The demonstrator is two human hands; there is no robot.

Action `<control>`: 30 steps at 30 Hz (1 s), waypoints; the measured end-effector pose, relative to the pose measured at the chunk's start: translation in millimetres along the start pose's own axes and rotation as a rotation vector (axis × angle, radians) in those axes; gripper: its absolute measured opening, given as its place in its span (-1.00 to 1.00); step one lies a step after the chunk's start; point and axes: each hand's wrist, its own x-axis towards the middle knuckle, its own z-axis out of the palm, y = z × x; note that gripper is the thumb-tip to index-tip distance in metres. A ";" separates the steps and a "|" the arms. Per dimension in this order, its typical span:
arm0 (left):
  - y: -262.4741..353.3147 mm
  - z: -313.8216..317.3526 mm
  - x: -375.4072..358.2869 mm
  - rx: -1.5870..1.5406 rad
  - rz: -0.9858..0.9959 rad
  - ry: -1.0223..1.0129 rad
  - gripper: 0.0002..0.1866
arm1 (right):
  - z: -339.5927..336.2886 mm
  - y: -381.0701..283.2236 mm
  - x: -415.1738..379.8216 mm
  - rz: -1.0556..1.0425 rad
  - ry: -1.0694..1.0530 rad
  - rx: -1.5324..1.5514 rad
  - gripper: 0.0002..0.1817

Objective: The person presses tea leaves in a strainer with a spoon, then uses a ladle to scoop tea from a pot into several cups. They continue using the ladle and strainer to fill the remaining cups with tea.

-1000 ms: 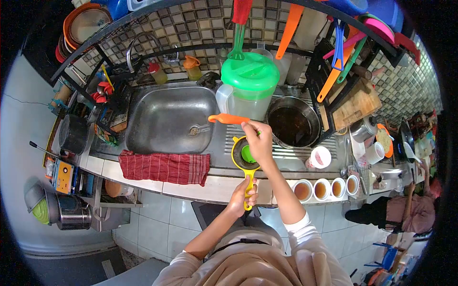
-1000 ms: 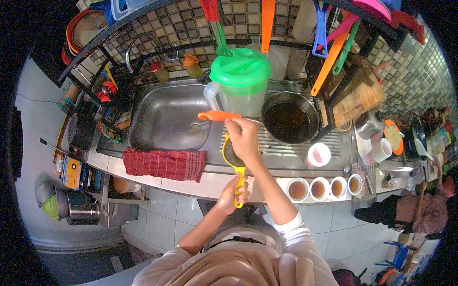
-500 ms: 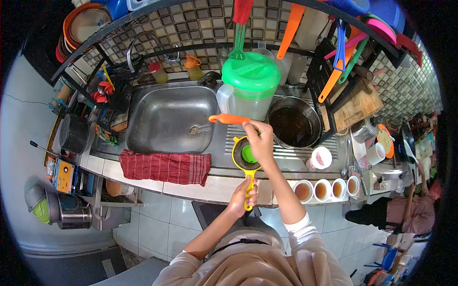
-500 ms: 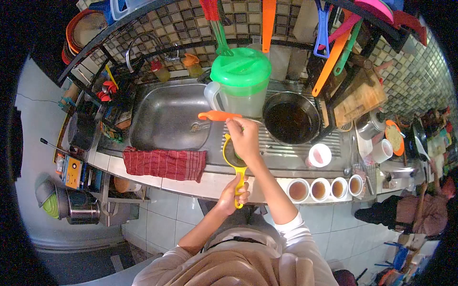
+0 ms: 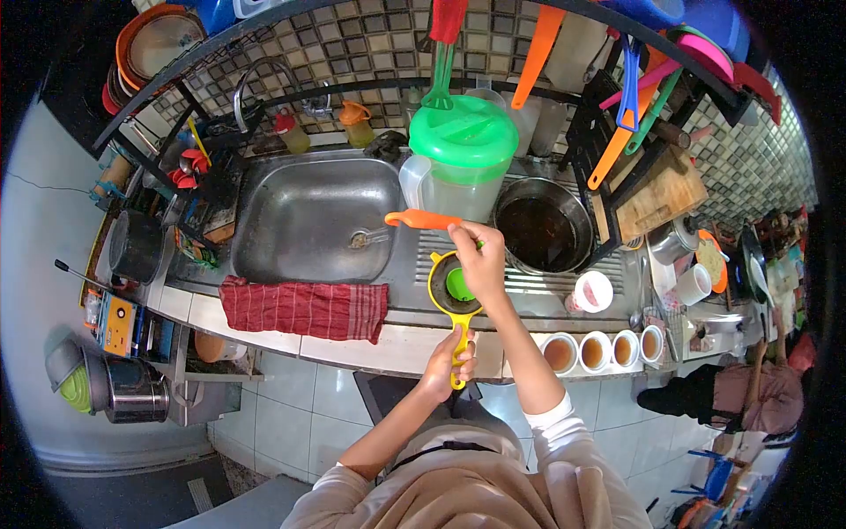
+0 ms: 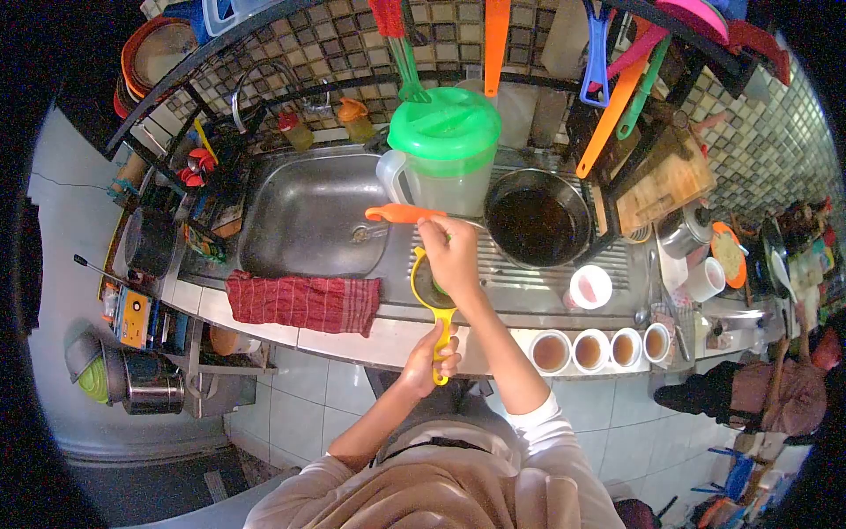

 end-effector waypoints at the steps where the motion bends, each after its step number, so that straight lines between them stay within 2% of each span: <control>1: 0.5 0.7 -0.4 -0.002 -0.007 -0.003 -0.69 | -0.6 -0.2 -0.2 0.000 0.000 0.000 -0.61; 3: 0.4 1.1 -0.5 0.001 -0.004 -0.001 -0.69 | -2.1 -0.6 -0.8 0.042 -0.023 0.001 -0.69; 9: -0.3 -0.1 0.2 0.001 -0.003 0.002 -0.69 | -1.7 -1.6 -1.4 0.027 -0.006 0.005 -0.72; 19: -1.8 0.1 0.6 0.006 0.014 0.006 -0.64 | -1.9 -0.2 -1.9 0.041 -0.018 0.010 -0.70; 21: -1.5 0.5 0.7 0.005 0.011 0.007 -0.64 | -1.0 0.1 -1.1 -0.012 0.005 -0.006 -0.64; 30: -2.4 -1.9 1.5 0.002 0.008 -0.004 -0.64 | -3.2 -3.2 -7.7 -0.026 -0.019 -0.022 -0.66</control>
